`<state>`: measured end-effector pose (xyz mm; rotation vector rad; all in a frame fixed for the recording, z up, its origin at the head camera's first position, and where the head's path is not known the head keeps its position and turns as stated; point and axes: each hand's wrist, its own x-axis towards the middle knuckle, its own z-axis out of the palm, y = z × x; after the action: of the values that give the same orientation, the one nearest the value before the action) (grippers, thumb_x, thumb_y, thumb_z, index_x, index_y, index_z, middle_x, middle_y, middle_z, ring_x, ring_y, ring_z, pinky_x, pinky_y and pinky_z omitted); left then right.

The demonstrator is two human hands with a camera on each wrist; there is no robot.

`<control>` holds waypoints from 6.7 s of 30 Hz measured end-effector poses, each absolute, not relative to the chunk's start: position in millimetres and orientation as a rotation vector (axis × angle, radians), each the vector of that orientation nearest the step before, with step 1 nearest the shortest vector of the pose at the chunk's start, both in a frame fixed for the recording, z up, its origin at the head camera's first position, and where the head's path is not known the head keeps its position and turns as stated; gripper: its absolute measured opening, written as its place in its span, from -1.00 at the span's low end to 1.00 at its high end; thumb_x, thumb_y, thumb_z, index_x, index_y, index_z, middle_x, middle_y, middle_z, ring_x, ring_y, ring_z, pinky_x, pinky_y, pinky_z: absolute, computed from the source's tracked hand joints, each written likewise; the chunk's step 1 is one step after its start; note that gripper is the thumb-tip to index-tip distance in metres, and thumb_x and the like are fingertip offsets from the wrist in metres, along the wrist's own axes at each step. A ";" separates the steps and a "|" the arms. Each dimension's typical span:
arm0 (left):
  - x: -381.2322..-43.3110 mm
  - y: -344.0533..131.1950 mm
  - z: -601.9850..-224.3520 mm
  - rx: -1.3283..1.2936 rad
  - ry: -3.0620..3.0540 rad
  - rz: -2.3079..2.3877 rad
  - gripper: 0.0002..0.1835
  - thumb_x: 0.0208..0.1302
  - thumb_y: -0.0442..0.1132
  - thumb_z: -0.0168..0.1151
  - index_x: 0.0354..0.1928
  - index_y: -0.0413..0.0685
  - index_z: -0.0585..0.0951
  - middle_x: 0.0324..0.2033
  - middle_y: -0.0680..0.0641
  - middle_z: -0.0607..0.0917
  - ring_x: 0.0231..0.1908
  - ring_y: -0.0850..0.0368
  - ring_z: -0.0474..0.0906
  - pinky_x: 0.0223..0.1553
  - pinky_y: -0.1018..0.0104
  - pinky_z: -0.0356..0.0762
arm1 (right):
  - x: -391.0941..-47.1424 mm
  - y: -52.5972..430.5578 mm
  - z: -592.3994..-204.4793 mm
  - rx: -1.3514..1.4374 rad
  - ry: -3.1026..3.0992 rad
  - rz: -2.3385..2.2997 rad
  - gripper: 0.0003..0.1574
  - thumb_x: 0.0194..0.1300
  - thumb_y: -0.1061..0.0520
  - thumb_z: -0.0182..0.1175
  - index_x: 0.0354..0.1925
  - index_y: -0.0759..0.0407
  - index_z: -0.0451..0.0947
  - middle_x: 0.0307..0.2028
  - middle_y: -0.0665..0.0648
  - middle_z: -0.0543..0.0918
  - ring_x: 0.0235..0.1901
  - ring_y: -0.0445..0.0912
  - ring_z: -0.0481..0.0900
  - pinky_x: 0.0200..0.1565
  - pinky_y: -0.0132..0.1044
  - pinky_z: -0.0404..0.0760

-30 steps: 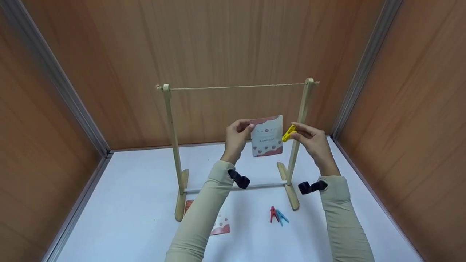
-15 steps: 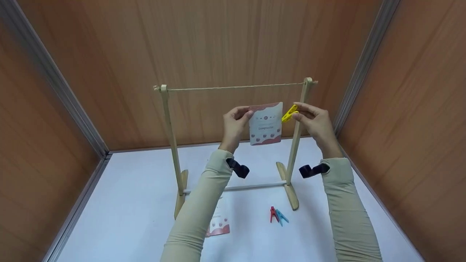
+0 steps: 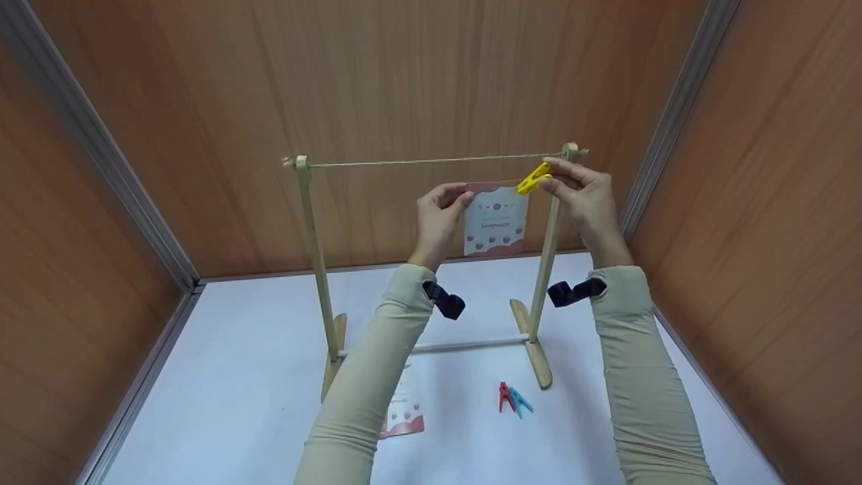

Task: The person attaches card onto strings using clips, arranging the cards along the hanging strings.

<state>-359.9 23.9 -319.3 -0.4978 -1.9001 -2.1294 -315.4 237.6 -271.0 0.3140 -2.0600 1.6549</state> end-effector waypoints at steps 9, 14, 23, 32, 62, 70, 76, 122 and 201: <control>-363.7 28.5 -310.1 -0.501 -1.882 -2.088 -0.74 0.28 -0.30 0.23 -0.05 -0.29 0.62 -0.14 -0.20 0.70 -0.23 0.21 0.57 -0.13 0.44 0.54 | -316.4 228.2 -255.4 0.349 -1.897 1.717 -0.56 0.19 0.20 0.29 0.05 0.33 0.59 -0.17 -0.04 0.64 -0.15 -0.21 0.61 -0.07 -0.51 0.58; -364.2 29.4 -305.6 -0.511 -1.876 -2.087 -0.76 0.28 -0.32 0.23 -0.05 -0.29 0.63 -0.16 -0.19 0.71 -0.25 0.23 0.57 -0.17 0.48 0.53 | -318.0 225.6 -248.0 0.347 -1.834 1.772 -0.58 0.15 0.22 0.32 0.00 0.31 0.62 -0.17 -0.03 0.69 -0.17 -0.19 0.63 -0.08 -0.51 0.59; -363.3 31.0 -298.4 -0.539 -1.891 -2.042 -0.73 0.28 -0.29 0.23 -0.04 -0.28 0.62 -0.14 -0.18 0.71 -0.22 0.21 0.59 -0.17 0.49 0.52 | -323.2 224.0 -237.6 0.259 -1.731 1.833 -0.65 0.08 0.22 0.36 -0.09 0.23 0.69 -0.14 0.08 0.73 -0.14 -0.12 0.65 -0.07 -0.47 0.60; -366.8 32.2 -295.7 -0.548 -1.871 -2.069 -0.74 0.29 -0.30 0.22 -0.03 -0.30 0.62 -0.14 -0.19 0.70 -0.24 0.23 0.57 -0.18 0.49 0.51 | -329.9 221.4 -233.3 0.268 -1.752 1.771 -0.64 0.13 0.24 0.31 -0.06 0.31 0.65 -0.12 0.12 0.73 -0.16 -0.17 0.65 -0.08 -0.47 0.61; -368.6 46.3 -298.6 -0.552 -1.882 -2.053 -0.75 0.29 -0.29 0.23 -0.05 -0.27 0.63 -0.11 -0.18 0.71 -0.15 0.17 0.63 -0.12 0.46 0.55 | -334.1 221.8 -234.7 0.236 -2.003 1.551 -0.63 0.18 0.22 0.29 -0.02 0.29 0.64 -0.04 0.25 0.70 -0.20 -0.27 0.66 -0.10 -0.47 0.61; -369.0 50.4 -299.9 -0.553 -1.871 -2.057 -0.75 0.27 -0.33 0.23 -0.05 -0.32 0.63 -0.09 -0.24 0.71 -0.14 0.13 0.65 -0.09 0.43 0.58 | -335.4 223.6 -239.6 0.322 -2.054 1.408 -0.67 0.22 0.24 0.25 -0.03 0.33 0.64 -0.06 0.33 0.68 -0.23 -0.34 0.64 -0.08 -0.49 0.60; -370.0 51.7 -300.0 -0.565 -1.844 -2.056 -0.77 0.27 -0.34 0.23 -0.09 -0.34 0.63 -0.12 -0.24 0.71 -0.19 0.17 0.64 -0.14 0.45 0.57 | -335.7 224.1 -238.3 0.351 -2.088 1.368 -0.69 0.22 0.26 0.25 -0.04 0.31 0.65 -0.07 0.30 0.70 -0.21 -0.31 0.65 -0.11 -0.51 0.60; -361.0 2.5 -351.5 -0.572 -1.954 -2.097 -0.59 0.52 -0.20 -0.12 0.32 -0.11 0.40 0.18 -0.16 0.58 0.24 0.02 0.46 0.35 0.10 0.26 | -331.6 224.9 -265.8 0.346 -1.832 1.638 -0.54 0.26 0.14 0.26 0.12 0.21 0.56 0.03 0.22 0.66 -0.05 -0.15 0.64 0.06 -0.41 0.55; -297.7 -170.7 -588.2 -0.103 -2.945 -1.490 -0.60 0.35 -0.33 0.13 0.21 -0.22 0.48 0.12 -0.27 0.56 0.16 -0.23 0.47 0.17 -0.11 0.43 | -254.8 262.7 -570.7 -0.220 -2.819 1.692 -0.54 0.20 0.08 0.32 0.01 0.31 0.60 -0.18 0.14 0.70 -0.21 -0.06 0.59 -0.14 -0.15 0.61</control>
<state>-297.7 -170.7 -588.2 -0.1034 -2.9446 -1.4895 -254.8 262.7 -570.7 -0.2202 -2.8189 1.6922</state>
